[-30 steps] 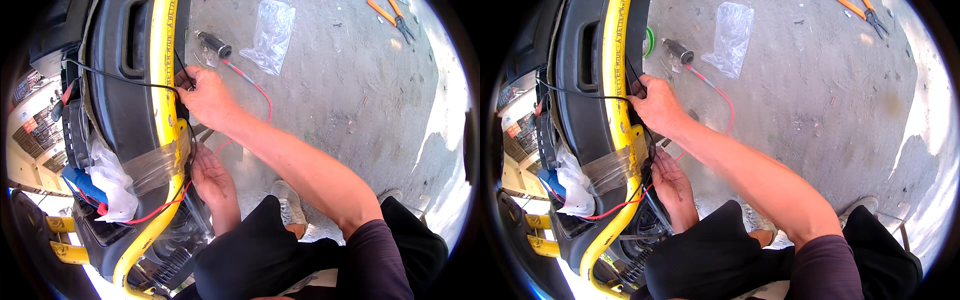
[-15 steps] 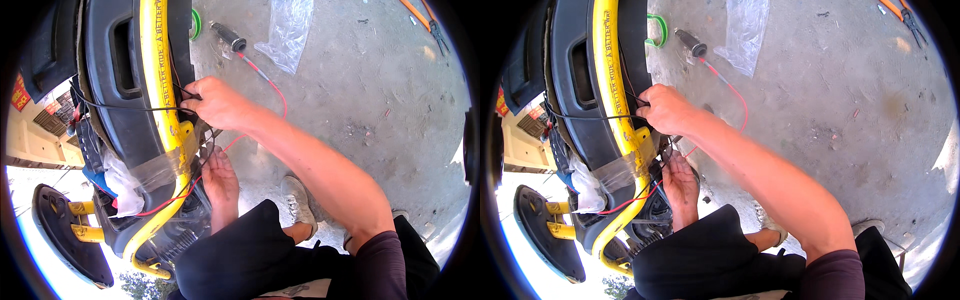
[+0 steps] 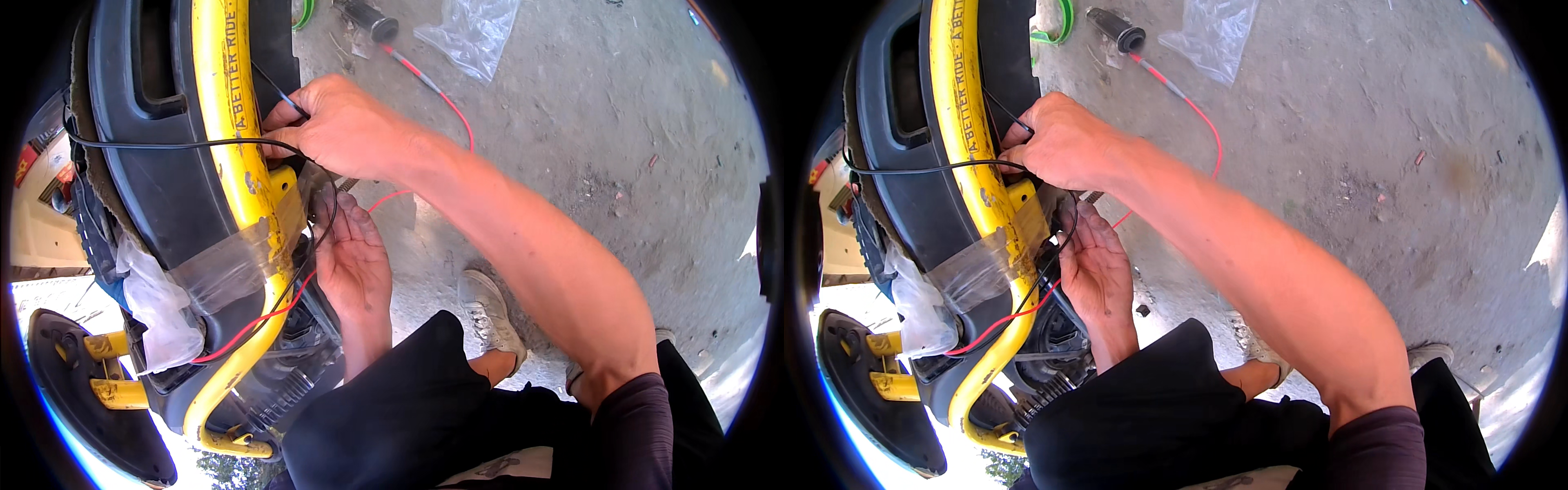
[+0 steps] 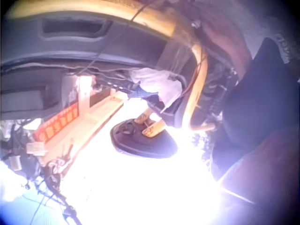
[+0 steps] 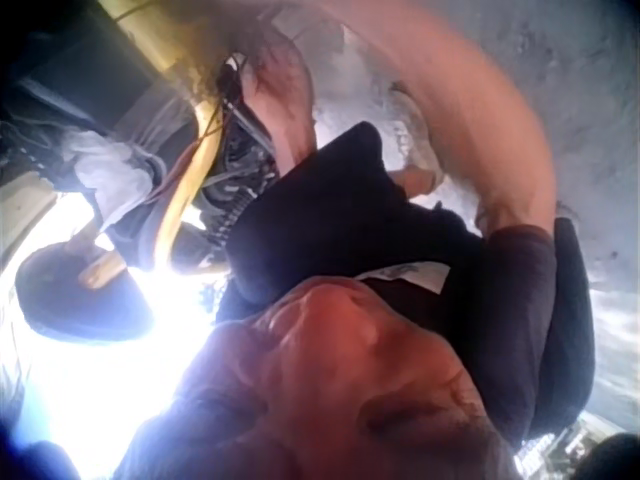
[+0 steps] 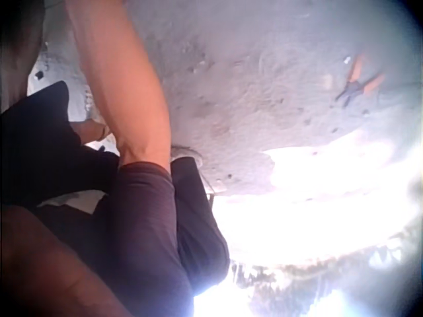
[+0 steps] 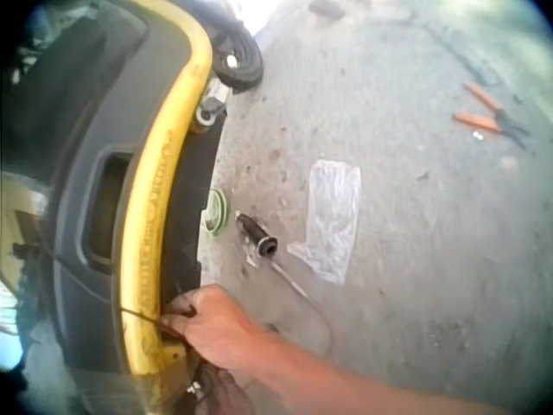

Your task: The person works on the wiring of a yellow motorized vehicle, using a multimeter to test connections and pliers to strip and adjust wires. They connect and disconnect probes and manipulate wires near the vehicle frame.

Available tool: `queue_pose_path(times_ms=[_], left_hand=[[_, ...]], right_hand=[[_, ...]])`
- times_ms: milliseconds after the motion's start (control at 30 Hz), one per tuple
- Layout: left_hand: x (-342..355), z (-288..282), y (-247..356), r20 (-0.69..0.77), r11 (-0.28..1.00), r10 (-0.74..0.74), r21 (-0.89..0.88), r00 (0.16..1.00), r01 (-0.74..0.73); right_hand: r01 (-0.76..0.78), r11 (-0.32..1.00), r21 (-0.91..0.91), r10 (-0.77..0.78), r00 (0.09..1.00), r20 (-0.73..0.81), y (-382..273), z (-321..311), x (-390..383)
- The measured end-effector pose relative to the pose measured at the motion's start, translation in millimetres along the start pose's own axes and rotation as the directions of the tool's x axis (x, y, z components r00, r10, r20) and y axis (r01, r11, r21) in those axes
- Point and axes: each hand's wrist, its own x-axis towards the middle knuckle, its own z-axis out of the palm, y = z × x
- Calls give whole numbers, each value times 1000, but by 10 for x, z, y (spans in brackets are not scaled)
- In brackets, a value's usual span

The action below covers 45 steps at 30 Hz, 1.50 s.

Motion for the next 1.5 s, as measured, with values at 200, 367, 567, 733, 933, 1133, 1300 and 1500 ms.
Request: queue_pose_path(times_ms=[200,367,567,733,933,1133,1300,1500], left_hand=[[43,86,-67,150,988,-33,-147,988,55],[94,150,-104,77,973,-98,-204,992,112],[117,134,-82,102,969,-87,-222,991,108],[145,137,-115,84,973,-97,-199,992,112],[190,143,-143,101,991,-76,-99,992,86],[208,133,-143,89,997,-47,-48,995,52],[261,149,-143,102,997,-16,74,995,9],[242,255,-198,50,950,32,309,998,-45]], right_hand=[[-66,986,-152,73,997,37,-147,-43,-9],[-78,997,20,78,997,-7,7,29,-64],[-177,978,111,186,980,-72,19,9,-134],[-143,983,111,153,984,-93,68,11,-148],[-110,990,91,117,990,-77,70,24,-120],[-108,994,36,110,992,-68,55,12,-112],[-117,993,2,117,991,-67,15,10,-124],[-114,993,-8,114,992,-59,-48,20,-122]])
